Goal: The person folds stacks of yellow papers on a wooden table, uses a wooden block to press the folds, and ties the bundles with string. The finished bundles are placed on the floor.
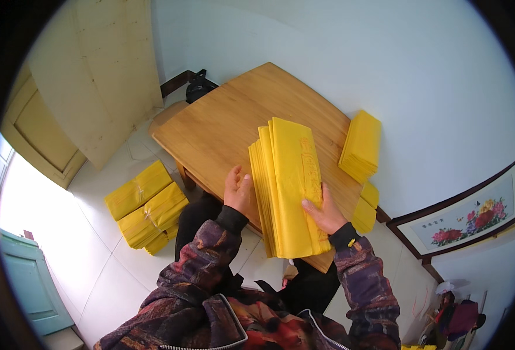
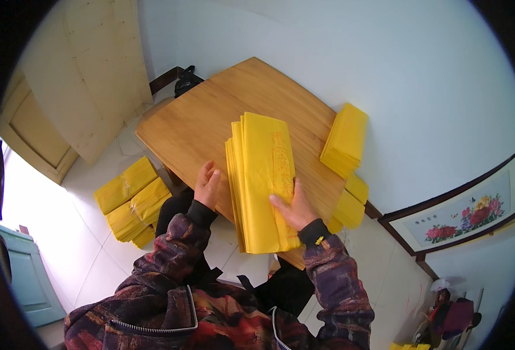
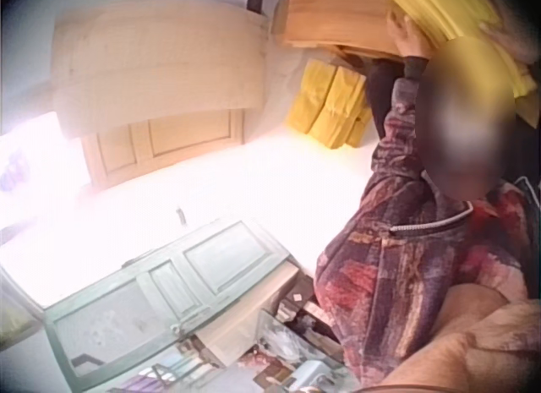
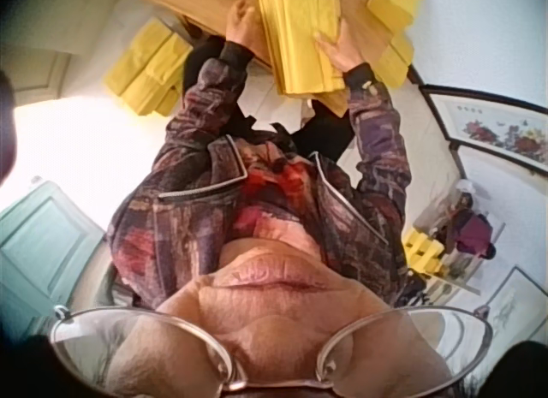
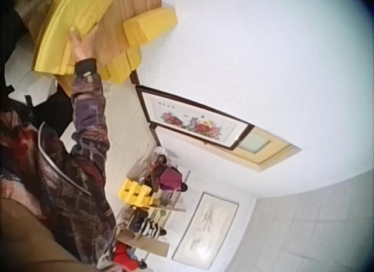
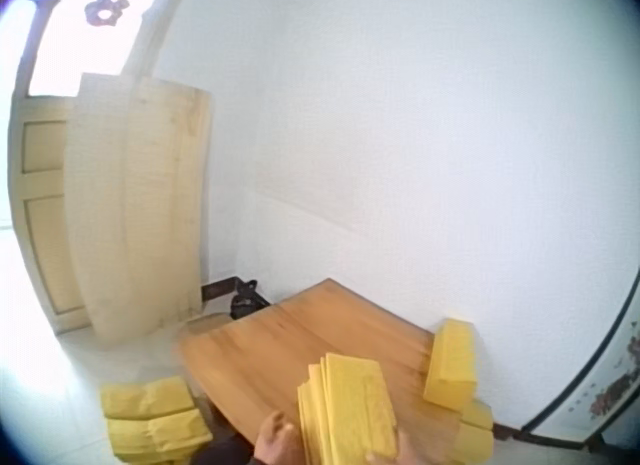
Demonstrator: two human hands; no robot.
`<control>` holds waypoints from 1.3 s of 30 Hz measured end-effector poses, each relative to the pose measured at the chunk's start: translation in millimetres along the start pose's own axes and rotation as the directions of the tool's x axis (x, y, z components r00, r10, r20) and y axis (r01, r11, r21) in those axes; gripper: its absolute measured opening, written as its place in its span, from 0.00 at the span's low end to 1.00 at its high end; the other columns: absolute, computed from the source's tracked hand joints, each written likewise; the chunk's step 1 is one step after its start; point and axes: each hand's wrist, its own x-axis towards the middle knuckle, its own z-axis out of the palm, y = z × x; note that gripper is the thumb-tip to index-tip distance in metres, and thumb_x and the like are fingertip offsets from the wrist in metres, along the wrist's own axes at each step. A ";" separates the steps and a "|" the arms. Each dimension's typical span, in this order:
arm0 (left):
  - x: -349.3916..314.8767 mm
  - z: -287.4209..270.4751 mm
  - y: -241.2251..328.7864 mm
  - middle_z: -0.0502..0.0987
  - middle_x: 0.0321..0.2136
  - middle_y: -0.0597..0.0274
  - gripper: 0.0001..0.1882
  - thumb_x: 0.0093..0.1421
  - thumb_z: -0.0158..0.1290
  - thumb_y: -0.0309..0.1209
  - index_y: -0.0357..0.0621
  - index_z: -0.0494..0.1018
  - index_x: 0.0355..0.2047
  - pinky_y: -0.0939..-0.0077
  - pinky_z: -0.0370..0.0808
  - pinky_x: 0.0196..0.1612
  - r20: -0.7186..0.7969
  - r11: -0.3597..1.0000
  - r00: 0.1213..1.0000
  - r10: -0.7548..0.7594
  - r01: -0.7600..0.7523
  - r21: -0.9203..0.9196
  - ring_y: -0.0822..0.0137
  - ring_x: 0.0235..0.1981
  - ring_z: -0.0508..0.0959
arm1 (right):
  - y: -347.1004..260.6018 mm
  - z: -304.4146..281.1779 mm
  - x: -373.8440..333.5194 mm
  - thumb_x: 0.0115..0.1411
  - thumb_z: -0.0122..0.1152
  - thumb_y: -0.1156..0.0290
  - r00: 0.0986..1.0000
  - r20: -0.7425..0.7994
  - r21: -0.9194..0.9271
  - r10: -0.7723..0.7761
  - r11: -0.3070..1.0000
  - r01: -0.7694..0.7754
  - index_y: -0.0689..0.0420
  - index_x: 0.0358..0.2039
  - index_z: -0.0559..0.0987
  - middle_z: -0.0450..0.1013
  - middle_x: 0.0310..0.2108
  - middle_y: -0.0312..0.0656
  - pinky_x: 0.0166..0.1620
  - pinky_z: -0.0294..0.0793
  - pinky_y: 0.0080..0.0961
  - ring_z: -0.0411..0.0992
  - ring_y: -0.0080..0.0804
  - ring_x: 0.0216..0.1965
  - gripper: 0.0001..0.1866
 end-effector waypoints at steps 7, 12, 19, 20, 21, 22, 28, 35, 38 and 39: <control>-26.2 29.6 19.3 0.55 0.55 0.40 0.33 0.56 0.49 0.37 0.31 0.52 0.56 0.66 0.52 0.60 0.235 0.952 0.962 0.142 -0.197 0.232 0.49 0.58 0.55 | 0.5 -26.2 7.0 0.56 0.54 0.53 0.999 -0.004 -0.023 0.043 0.999 -0.043 0.68 0.58 0.48 0.57 0.55 0.55 0.56 0.57 0.29 0.59 0.39 0.55 0.42; -30.2 41.5 21.6 0.46 0.58 0.35 0.38 0.55 0.50 0.41 0.28 0.47 0.57 0.66 0.47 0.61 0.216 0.986 0.973 0.078 -0.107 0.126 0.46 0.61 0.48 | 9.0 -41.5 35.0 0.62 0.46 0.58 0.983 0.158 0.336 0.091 0.932 -0.140 0.67 0.53 0.60 0.64 0.50 0.46 0.50 0.62 0.23 0.63 0.31 0.49 0.27; -38.9 49.6 29.9 0.41 0.60 0.35 0.39 0.54 0.50 0.43 0.31 0.48 0.58 0.63 0.47 0.61 0.283 0.805 0.922 0.264 -0.373 0.462 0.44 0.61 0.47 | 26.3 -31.9 43.0 0.64 0.43 0.64 0.983 0.164 0.660 0.085 0.731 -0.173 0.65 0.47 0.67 0.68 0.44 0.41 0.48 0.65 0.23 0.66 0.27 0.44 0.18; -39.3 50.0 30.7 0.40 0.60 0.35 0.39 0.53 0.50 0.43 0.31 0.50 0.58 0.62 0.48 0.61 0.275 0.793 0.921 0.277 -0.381 0.475 0.43 0.61 0.47 | 27.4 -32.8 42.7 0.63 0.43 0.64 0.983 0.148 0.638 0.113 0.748 -0.182 0.65 0.47 0.67 0.68 0.44 0.41 0.48 0.65 0.23 0.66 0.27 0.44 0.18; -39.4 50.5 31.2 0.41 0.60 0.35 0.39 0.53 0.50 0.43 0.32 0.51 0.57 0.61 0.48 0.61 0.272 0.816 0.934 0.231 -0.338 0.468 0.43 0.61 0.48 | 28.1 -33.6 43.6 0.63 0.44 0.65 0.983 0.142 0.637 0.120 0.749 -0.183 0.65 0.47 0.66 0.68 0.44 0.41 0.48 0.65 0.24 0.66 0.27 0.44 0.18; -38.8 50.3 31.1 0.41 0.60 0.35 0.38 0.53 0.50 0.43 0.32 0.51 0.57 0.61 0.49 0.61 0.260 0.832 0.940 0.222 -0.321 0.452 0.43 0.61 0.48 | 28.1 -34.3 44.8 0.63 0.44 0.65 0.983 0.152 0.655 0.101 0.735 -0.177 0.65 0.47 0.66 0.68 0.44 0.41 0.48 0.65 0.24 0.66 0.27 0.44 0.17; -34.3 43.3 28.4 0.45 0.59 0.39 0.31 0.53 0.52 0.40 0.38 0.59 0.54 0.60 0.52 0.60 0.182 0.916 0.972 0.149 -0.205 0.345 0.43 0.60 0.50 | 26.3 -34.0 51.0 0.62 0.47 0.68 0.993 0.080 0.566 0.091 0.816 -0.120 0.64 0.46 0.66 0.68 0.43 0.42 0.48 0.65 0.23 0.66 0.27 0.43 0.16; -38.1 40.6 35.0 0.44 0.59 0.40 0.26 0.53 0.52 0.37 0.44 0.63 0.52 0.57 0.53 0.59 0.184 0.895 0.961 0.207 -0.262 0.361 0.42 0.59 0.51 | 23.0 -33.4 52.3 0.61 0.48 0.72 0.991 0.070 0.575 0.112 0.807 -0.132 0.62 0.46 0.64 0.68 0.42 0.41 0.47 0.67 0.24 0.67 0.27 0.42 0.14; -39.7 41.6 32.6 0.45 0.59 0.40 0.27 0.54 0.51 0.38 0.44 0.62 0.53 0.58 0.52 0.59 0.168 0.907 0.959 0.227 -0.271 0.323 0.43 0.60 0.50 | 14.9 -36.5 53.3 0.60 0.47 0.73 0.989 0.099 0.577 0.113 0.803 -0.150 0.62 0.45 0.64 0.67 0.42 0.41 0.46 0.68 0.25 0.67 0.27 0.42 0.13; -40.0 42.5 31.0 0.45 0.59 0.40 0.27 0.54 0.51 0.38 0.44 0.61 0.54 0.58 0.52 0.59 0.150 0.939 0.970 0.190 -0.225 0.260 0.44 0.60 0.49 | 12.2 -37.2 54.3 0.60 0.47 0.73 0.988 0.101 0.572 0.115 0.806 -0.152 0.62 0.45 0.64 0.67 0.42 0.41 0.46 0.68 0.25 0.67 0.27 0.42 0.13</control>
